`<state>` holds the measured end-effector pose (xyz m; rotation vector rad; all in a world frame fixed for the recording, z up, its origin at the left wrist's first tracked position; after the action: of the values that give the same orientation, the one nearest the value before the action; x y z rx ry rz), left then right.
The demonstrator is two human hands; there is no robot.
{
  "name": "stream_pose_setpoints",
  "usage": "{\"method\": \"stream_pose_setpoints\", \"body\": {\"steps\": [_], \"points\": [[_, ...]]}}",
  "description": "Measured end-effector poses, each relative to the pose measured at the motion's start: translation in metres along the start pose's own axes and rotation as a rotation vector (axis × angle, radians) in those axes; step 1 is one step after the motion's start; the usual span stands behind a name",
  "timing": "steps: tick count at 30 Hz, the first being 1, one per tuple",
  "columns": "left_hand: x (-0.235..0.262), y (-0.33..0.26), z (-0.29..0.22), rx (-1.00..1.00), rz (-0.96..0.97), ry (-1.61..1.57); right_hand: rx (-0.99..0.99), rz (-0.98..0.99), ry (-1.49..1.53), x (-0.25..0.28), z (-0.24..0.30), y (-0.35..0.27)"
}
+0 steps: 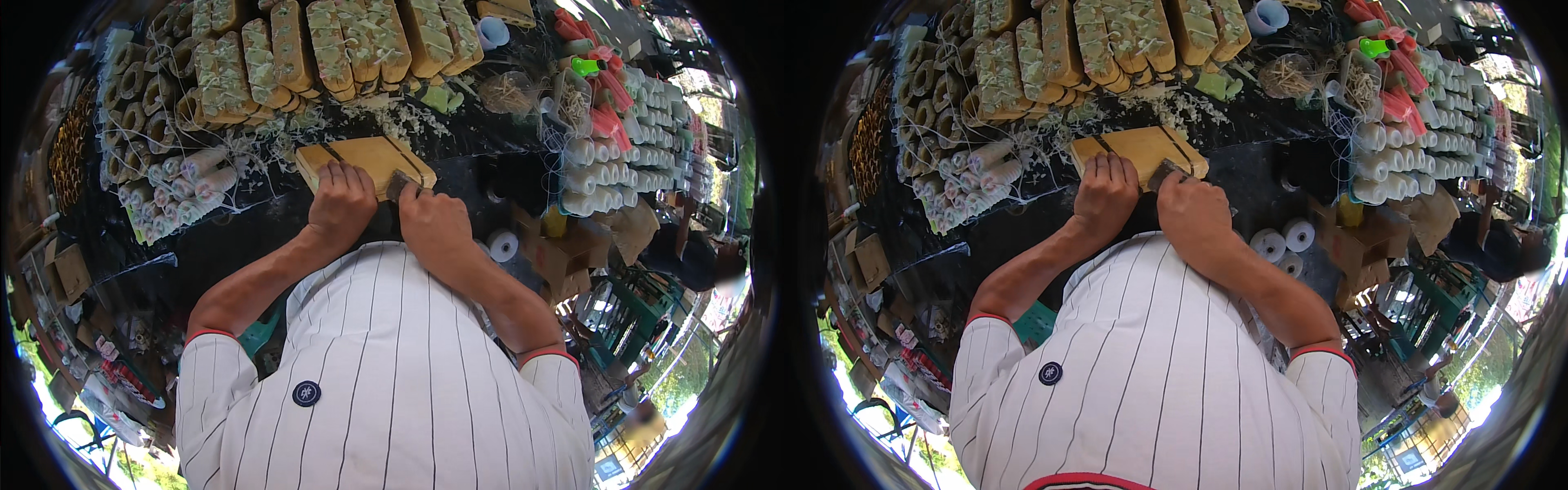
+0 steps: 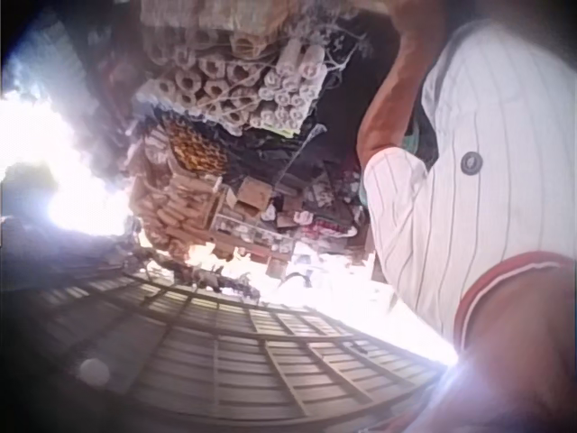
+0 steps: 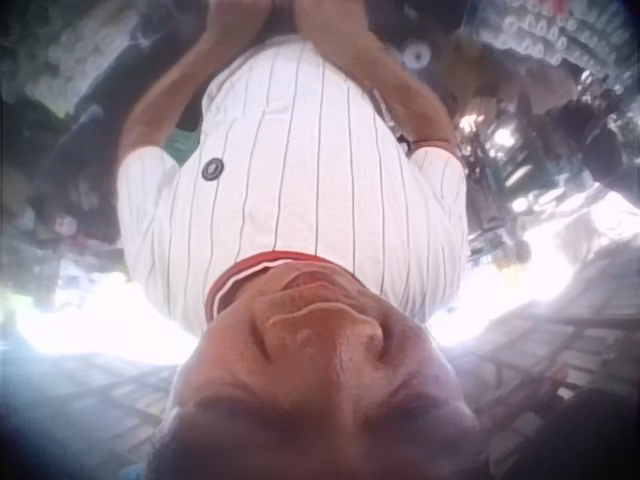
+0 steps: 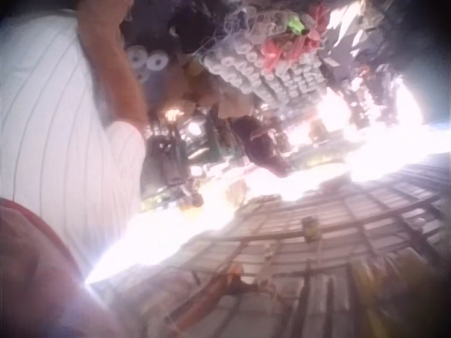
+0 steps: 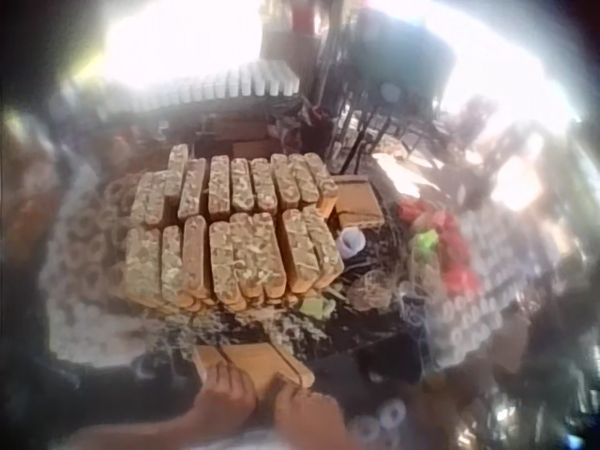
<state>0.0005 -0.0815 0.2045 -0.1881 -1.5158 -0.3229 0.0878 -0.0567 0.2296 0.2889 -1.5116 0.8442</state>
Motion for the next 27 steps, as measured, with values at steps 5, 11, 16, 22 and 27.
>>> {"method": "stream_pose_setpoints", "body": {"steps": [5, 11, 16, 22, 27], "points": [[-0.001, 0.015, -0.004, 0.02, 0.026, -0.01, 0.035, 0.006, 0.077, 0.016, -0.015, 0.007], [0.004, 0.011, -0.012, -0.057, -0.002, 0.05, -0.072, 0.112, 0.063, 0.004, -0.068, 0.014], [0.001, 0.001, -0.016, -0.054, 0.025, 0.033, 0.089, 0.035, 0.183, -0.005, -0.055, 0.021], [0.006, 0.004, -0.012, -0.023, 0.04, 0.026, 0.128, 0.067, 0.094, -0.084, -0.076, 0.091], [0.004, -0.005, 0.01, 0.086, 0.011, -0.152, -0.052, -0.146, 0.146, -0.082, -0.152, 0.129]]}}
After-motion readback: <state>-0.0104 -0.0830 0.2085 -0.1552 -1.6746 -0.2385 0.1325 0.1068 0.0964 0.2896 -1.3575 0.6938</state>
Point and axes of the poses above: each hand's wrist, its own y-axis towards the middle knuckle, its own x-axis out of the back of the hand, z = x × y, the point moved 10 cm from there along y, towards the middle knuckle, and after that the axes turned 7 degrees about -y, right-handed, at the moved point
